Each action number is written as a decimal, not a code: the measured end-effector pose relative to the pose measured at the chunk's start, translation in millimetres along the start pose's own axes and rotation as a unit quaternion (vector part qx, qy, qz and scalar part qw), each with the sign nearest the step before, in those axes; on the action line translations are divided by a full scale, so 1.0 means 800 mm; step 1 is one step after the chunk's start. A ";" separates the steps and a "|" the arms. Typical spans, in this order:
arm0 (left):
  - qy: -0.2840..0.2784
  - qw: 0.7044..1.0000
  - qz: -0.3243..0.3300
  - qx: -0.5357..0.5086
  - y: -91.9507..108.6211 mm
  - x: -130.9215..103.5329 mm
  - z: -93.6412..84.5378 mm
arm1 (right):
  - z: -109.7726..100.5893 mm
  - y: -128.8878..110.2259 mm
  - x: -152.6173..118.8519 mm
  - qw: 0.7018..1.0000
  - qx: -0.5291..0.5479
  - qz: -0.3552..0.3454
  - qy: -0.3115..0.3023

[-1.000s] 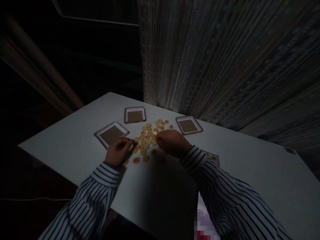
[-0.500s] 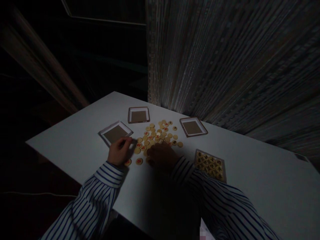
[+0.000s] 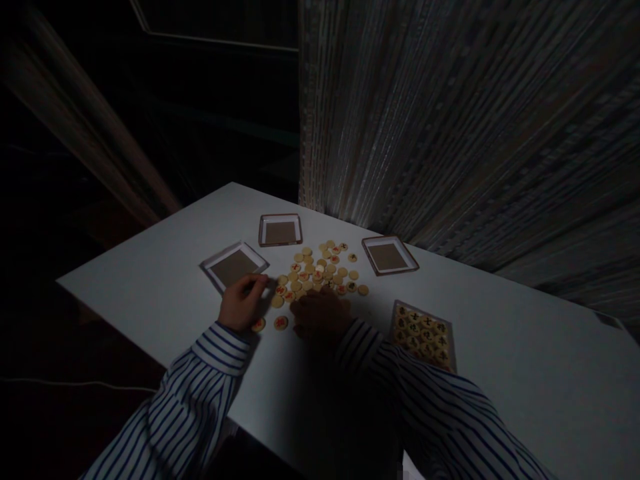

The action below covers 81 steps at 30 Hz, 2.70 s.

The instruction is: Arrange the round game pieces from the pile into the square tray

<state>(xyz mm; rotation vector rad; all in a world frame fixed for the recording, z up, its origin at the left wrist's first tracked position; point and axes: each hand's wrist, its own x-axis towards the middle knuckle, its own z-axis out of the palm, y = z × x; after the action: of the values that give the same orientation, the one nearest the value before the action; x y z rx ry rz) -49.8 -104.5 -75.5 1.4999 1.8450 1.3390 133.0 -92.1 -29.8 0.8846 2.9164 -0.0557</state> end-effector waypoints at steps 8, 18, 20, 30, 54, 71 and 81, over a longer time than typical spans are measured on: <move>-0.001 1.000 0.000 -0.003 0.001 -0.001 0.001 | -0.009 0.004 -0.002 0.999 0.018 0.026 0.001; -0.008 1.000 0.003 -0.006 0.008 -0.002 -0.002 | -0.016 0.021 -0.004 0.944 0.292 0.098 0.115; -0.011 1.000 0.000 -0.010 0.012 -0.002 -0.003 | -0.015 0.023 -0.002 0.904 0.389 0.132 0.122; -0.023 0.999 0.003 -0.036 0.015 -0.005 -0.002 | -0.021 0.025 0.004 0.750 0.627 0.197 0.081; -0.128 0.954 0.258 -0.082 0.014 -0.015 0.004 | -0.005 0.016 0.014 0.712 0.666 0.205 0.084; -0.121 0.952 0.274 -0.070 0.014 -0.017 0.002 | -0.006 0.014 0.013 0.730 0.648 0.205 0.065; -0.100 0.923 0.345 0.136 0.022 -0.047 -0.001 | -0.009 0.036 -0.019 0.862 0.446 0.205 0.128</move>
<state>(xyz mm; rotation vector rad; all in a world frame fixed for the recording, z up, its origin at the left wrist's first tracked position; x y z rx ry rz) -28.7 -139.8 -69.3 2.4899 1.4630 1.1495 161.3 -76.3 -21.1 1.7066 2.7725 -1.4367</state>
